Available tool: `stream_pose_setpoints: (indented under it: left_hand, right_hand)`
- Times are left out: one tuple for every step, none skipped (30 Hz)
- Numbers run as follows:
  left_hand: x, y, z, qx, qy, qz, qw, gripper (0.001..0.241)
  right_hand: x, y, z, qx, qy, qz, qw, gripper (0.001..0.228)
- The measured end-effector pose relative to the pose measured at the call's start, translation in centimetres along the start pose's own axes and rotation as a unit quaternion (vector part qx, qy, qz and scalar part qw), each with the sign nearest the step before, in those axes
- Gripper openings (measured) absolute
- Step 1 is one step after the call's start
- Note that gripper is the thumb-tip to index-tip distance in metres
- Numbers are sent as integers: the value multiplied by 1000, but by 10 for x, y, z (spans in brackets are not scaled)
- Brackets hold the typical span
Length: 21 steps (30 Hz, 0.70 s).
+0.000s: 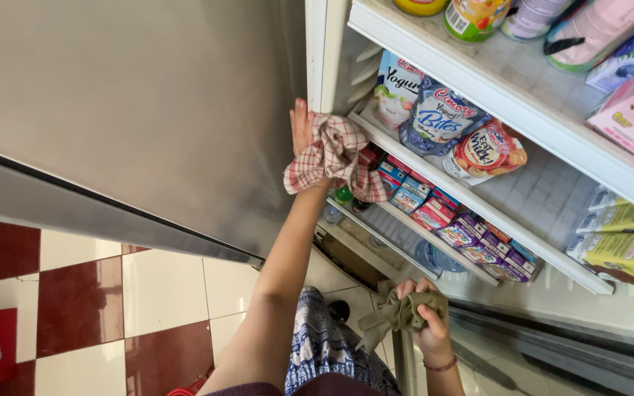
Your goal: The person wipes the internal shelves and external glass doors of several display coolers using two cloths.
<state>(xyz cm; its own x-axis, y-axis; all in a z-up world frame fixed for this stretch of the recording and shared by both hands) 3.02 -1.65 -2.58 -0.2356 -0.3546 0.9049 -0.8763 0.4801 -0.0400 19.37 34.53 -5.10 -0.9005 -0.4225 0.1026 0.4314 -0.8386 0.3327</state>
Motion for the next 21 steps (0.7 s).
stream_pose_setpoints:
  left_hand:
    - [-17,-2,0,15,-17,11,1000,72]
    - [-29,-1,0,30,-33,20,999,74]
    - [-37,-1,-3,28,-34,22,999,74]
    - [-40,-2,-6,1,-61,-4,998,80]
    - [-39,-4,-10,-25,-89,-30,995,86]
    - [-31,-3,-17,-28,-88,-26,995,86]
    - [-18,-3,-20,-47,-123,-36,991,91]
    - [-4,-3,-24,-66,-157,-46,984,95]
    - [12,-4,-30,-70,-157,-43,984,95]
    - [27,-7,-40,-34,-113,-36,992,91]
    - [36,-9,-48,1,-69,-27,997,86]
    - [39,-9,-48,-2,-71,-24,997,86]
    - [35,-9,-44,-7,-66,-29,997,78]
    - [28,-7,-36,-13,-60,-33,998,71]
    - [14,-2,-25,-16,-61,-30,998,71]
    - [-5,-1,-15,-12,-59,-32,998,63]
    - [-26,-1,-4,-8,-57,-33,998,55]
    - [-47,-2,5,-9,-59,-31,998,55]
    - [-70,-6,7,-17,-45,-13,999,62]
    - [-86,-5,9,-26,-31,2,999,69]
    - [-96,-1,14,-28,-32,3,999,69]
  right_hand:
    - [-1,2,2,-11,3,1,1000,41]
    - [-3,4,4,-23,6,4,1000,42]
    - [-7,6,5,-23,7,1,1000,42]
    - [-10,7,6,-24,4,-3,1000,42]
    - [-13,7,8,-25,2,-8,1000,42]
    - [-18,6,9,-24,0,-12,1000,42]
    - [-23,5,9,-31,3,-19,999,41]
    - [-25,5,8,-38,5,-25,999,40]
    - [-26,4,6,-38,3,-30,999,40]
    - [-30,2,3,-38,19,-44,998,40]
    - [-34,0,-2,-38,34,-59,997,40]
    - [-35,-2,-5,-39,35,-63,997,40]
    - [-36,-1,-9,-21,41,-56,997,39]
    - [-36,0,-13,-2,47,-48,998,39]
    - [-35,0,-14,-2,47,-52,998,39]
    - [-36,1,-16,-15,49,-55,997,39]
    - [-37,4,-18,-27,51,-59,997,40]
    - [-36,6,-19,-27,52,-61,996,40]
    - [-37,8,-21,-23,51,-57,997,40]
    - [-36,9,-21,-21,47,-53,997,41]
    - [-35,8,-23,-22,47,-55,997,41]
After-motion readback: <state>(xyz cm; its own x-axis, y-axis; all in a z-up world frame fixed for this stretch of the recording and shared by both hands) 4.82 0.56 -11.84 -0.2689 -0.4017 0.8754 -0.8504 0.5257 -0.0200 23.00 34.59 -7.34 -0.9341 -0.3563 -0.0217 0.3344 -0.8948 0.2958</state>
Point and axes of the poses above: each hand's wrist, its own x-axis towards the middle knuckle, its own y-axis out of the palm, z = x × y, the point moved 6 cm from there along x, towards the middle knuckle, and after that the axes turned 11 degrees about -x, right-handed, at the moved point
